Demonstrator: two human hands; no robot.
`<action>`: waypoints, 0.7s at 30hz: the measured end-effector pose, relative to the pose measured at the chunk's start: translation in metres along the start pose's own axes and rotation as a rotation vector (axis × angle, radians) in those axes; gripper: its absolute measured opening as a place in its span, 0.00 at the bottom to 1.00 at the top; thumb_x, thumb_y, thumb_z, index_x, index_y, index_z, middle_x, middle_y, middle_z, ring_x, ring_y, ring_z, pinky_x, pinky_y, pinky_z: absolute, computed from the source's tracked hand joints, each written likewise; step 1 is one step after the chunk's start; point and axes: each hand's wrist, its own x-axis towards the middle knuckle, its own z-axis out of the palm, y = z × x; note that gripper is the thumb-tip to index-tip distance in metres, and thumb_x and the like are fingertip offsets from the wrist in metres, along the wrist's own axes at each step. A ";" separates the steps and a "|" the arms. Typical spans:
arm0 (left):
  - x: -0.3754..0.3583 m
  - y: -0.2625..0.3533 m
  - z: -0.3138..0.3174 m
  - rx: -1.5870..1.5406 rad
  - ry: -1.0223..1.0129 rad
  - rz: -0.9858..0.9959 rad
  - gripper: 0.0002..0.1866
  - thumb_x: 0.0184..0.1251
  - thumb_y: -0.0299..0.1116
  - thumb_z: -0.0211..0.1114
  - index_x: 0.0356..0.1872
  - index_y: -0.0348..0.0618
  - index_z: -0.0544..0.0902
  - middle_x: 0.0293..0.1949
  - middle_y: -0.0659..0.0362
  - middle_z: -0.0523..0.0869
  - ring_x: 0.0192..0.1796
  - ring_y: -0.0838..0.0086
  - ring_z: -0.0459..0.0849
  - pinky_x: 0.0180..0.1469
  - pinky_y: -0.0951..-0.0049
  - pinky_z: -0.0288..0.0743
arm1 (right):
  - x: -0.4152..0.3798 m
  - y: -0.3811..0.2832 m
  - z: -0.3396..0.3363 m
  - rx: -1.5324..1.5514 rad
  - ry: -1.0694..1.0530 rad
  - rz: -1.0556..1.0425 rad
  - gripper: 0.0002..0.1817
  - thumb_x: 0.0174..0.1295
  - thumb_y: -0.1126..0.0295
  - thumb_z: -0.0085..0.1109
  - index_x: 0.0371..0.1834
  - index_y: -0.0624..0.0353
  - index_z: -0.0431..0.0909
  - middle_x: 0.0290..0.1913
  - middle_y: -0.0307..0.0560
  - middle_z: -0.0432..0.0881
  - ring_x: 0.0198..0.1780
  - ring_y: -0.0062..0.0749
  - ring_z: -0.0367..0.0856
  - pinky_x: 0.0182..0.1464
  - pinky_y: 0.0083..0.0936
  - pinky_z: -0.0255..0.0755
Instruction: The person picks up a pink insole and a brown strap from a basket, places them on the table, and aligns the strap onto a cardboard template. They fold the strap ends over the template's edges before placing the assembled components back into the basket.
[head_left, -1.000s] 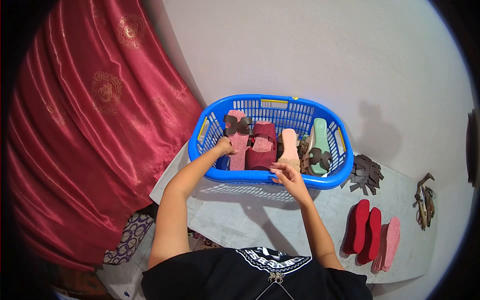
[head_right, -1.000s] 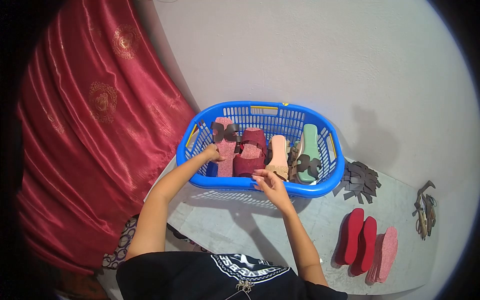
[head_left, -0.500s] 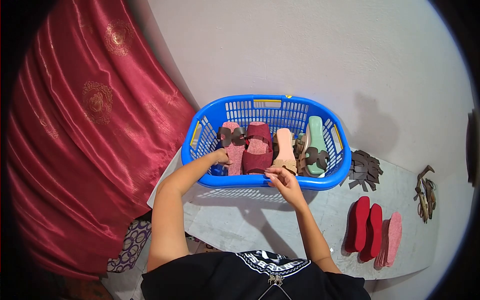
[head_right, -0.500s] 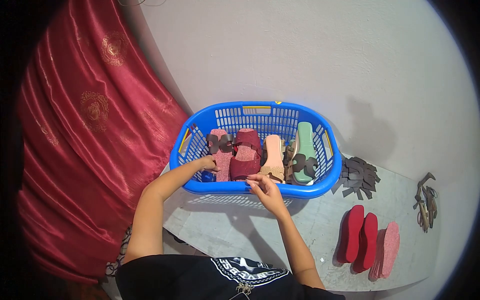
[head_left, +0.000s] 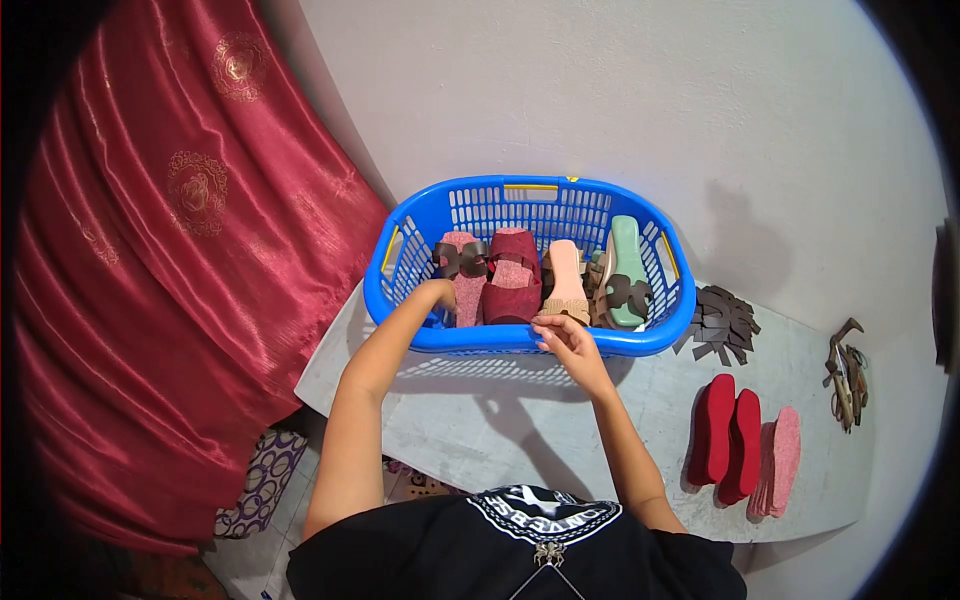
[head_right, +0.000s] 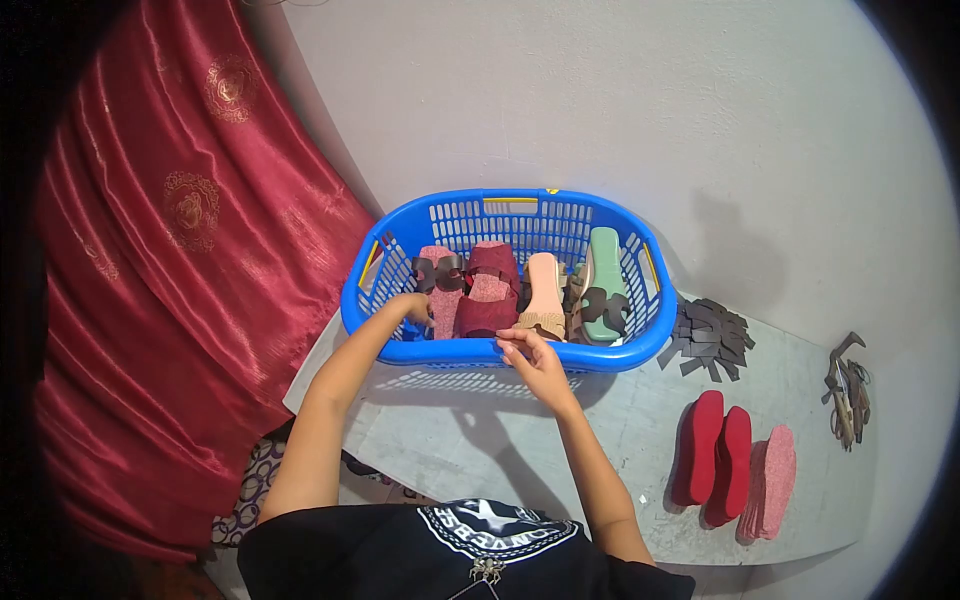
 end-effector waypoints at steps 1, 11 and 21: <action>-0.004 0.002 -0.002 0.036 -0.005 0.004 0.29 0.47 0.45 0.68 0.45 0.33 0.75 0.36 0.52 0.82 0.37 0.66 0.82 0.37 0.67 0.76 | -0.003 -0.002 0.001 -0.015 -0.003 -0.020 0.13 0.61 0.72 0.49 0.48 0.63 0.68 0.47 0.41 0.73 0.50 0.23 0.72 0.48 0.19 0.69; -0.109 0.123 0.023 -0.153 0.748 0.448 0.21 0.53 0.43 0.62 0.41 0.36 0.76 0.40 0.47 0.79 0.45 0.57 0.78 0.47 0.65 0.70 | -0.064 -0.013 -0.032 -0.082 0.158 -0.014 0.13 0.62 0.69 0.50 0.48 0.61 0.70 0.47 0.38 0.74 0.49 0.20 0.71 0.46 0.19 0.68; -0.111 0.327 0.173 -0.318 0.592 1.195 0.14 0.53 0.31 0.60 0.43 0.45 0.76 0.47 0.55 0.76 0.55 0.59 0.70 0.55 0.62 0.62 | -0.209 -0.032 -0.121 -0.112 0.621 0.004 0.14 0.60 0.68 0.52 0.47 0.62 0.71 0.47 0.40 0.74 0.49 0.22 0.71 0.47 0.20 0.67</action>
